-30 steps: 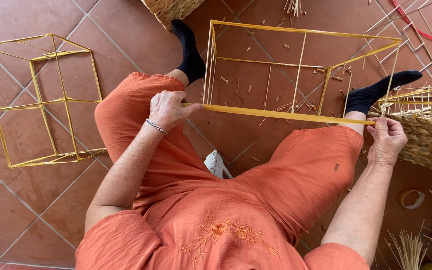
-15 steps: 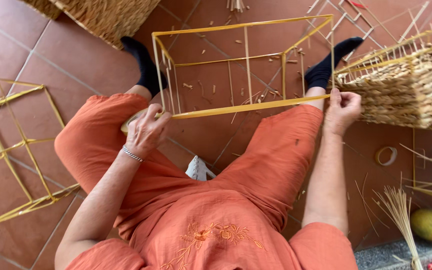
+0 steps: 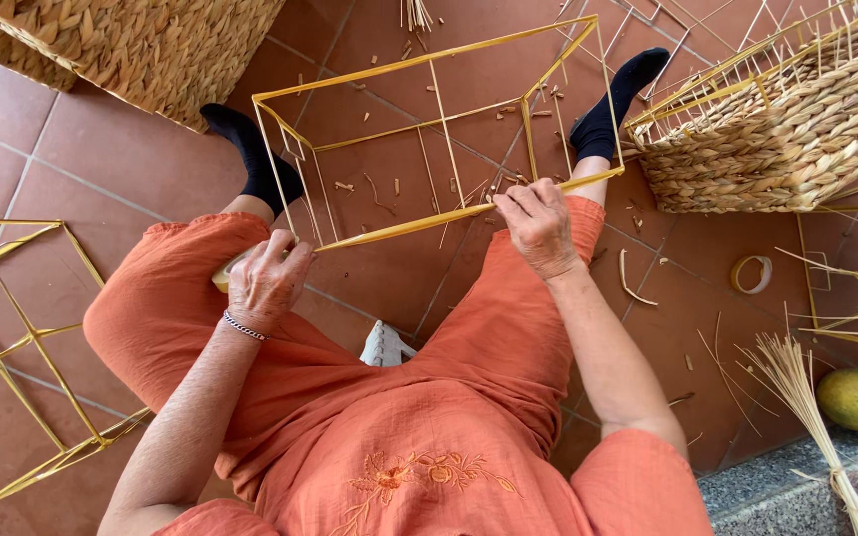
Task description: The person sits on the floor holding a bundle of dried palm leaves and trims the ends with scissors, then gathers and aligns the trimmed leaves into a bundle. They then pick up thin bamboo frame pieces and a roll of tape, tear off tape strips, and wrap the tape around the frame joints to secure them.
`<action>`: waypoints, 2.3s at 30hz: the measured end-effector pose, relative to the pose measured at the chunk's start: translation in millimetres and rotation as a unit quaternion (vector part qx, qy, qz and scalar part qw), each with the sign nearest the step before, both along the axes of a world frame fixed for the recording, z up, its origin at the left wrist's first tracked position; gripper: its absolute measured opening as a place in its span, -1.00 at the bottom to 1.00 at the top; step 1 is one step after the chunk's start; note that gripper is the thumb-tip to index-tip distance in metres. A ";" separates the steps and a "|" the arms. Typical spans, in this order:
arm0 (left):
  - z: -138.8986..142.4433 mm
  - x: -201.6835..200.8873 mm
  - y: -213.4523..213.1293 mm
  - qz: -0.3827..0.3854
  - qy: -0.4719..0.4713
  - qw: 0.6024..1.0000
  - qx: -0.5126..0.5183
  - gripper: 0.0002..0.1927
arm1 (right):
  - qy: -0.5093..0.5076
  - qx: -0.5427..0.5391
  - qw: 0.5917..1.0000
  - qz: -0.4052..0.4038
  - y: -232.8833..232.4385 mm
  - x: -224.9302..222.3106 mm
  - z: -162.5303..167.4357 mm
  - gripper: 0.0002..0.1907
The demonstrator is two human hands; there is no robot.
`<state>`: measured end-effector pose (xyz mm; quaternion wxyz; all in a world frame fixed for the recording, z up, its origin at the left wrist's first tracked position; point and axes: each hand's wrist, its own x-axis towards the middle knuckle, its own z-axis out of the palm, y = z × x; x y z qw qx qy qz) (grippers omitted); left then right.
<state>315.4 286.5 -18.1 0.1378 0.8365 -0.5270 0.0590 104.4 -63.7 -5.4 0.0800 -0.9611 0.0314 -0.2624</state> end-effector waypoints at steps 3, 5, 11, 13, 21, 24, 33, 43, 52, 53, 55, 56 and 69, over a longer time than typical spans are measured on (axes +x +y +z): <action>1.2 -0.2 -0.3 -0.007 0.003 1.000 0.000 -0.89 | 0.031 -0.064 0.996 0.060 -19.6 0.7 -5.6 -0.78; 1.6 0.0 -0.4 -0.012 0.004 1.000 0.005 -0.90 | 0.054 -0.109 0.989 0.083 -33.7 -1.5 -8.7 -0.80; -0.1 2.8 -3.0 -0.027 0.014 1.000 0.001 -0.91 | 0.064 -0.233 0.970 0.035 -79.4 -23.5 0.2 -0.83; -1.4 3.5 -3.7 -0.025 0.017 1.000 0.003 -0.90 | 0.073 -0.232 0.970 0.004 -92.1 -32.5 4.0 -0.89; -5.3 1.6 -4.7 -0.021 0.030 0.999 0.013 -0.87 | 0.068 -0.108 0.988 -0.090 -119.2 -43.7 -1.5 -0.85; -5.7 2.2 -4.1 -0.013 0.031 0.998 0.047 -0.86 | 0.075 -0.048 0.989 -0.119 -125.7 -47.9 -0.3 -0.71; -9.4 2.1 -5.0 -0.014 0.030 0.998 0.058 -0.82 | 0.173 -0.084 0.976 -0.107 -153.1 -62.2 -3.4 -0.85; -8.4 2.8 -7.0 -0.023 0.028 0.998 0.055 -0.83 | 0.227 -0.017 0.968 -0.109 -158.2 -51.7 -7.4 -0.69; -6.9 4.3 -8.5 -0.026 0.033 0.997 0.061 -0.85 | 0.189 -0.058 0.976 -0.092 -152.6 -54.9 -4.3 -0.83; -6.9 4.1 -9.1 -0.027 0.030 0.997 0.060 -0.83 | 0.185 -0.064 0.976 -0.095 -152.5 -56.2 -4.0 -0.81; -6.6 3.3 -9.6 -0.025 0.027 0.998 0.057 -0.82 | 0.179 -0.073 0.976 -0.101 -150.8 -59.0 -4.7 -0.77; -6.4 2.9 -9.6 -0.023 0.025 0.998 0.055 -0.82 | 0.165 -0.054 0.980 -0.098 -149.8 -60.5 -5.2 -0.76; -7.3 2.3 -10.2 -0.017 0.017 0.998 0.062 -0.84 | 0.111 -0.013 0.989 -0.093 -141.2 -76.8 0.1 -0.77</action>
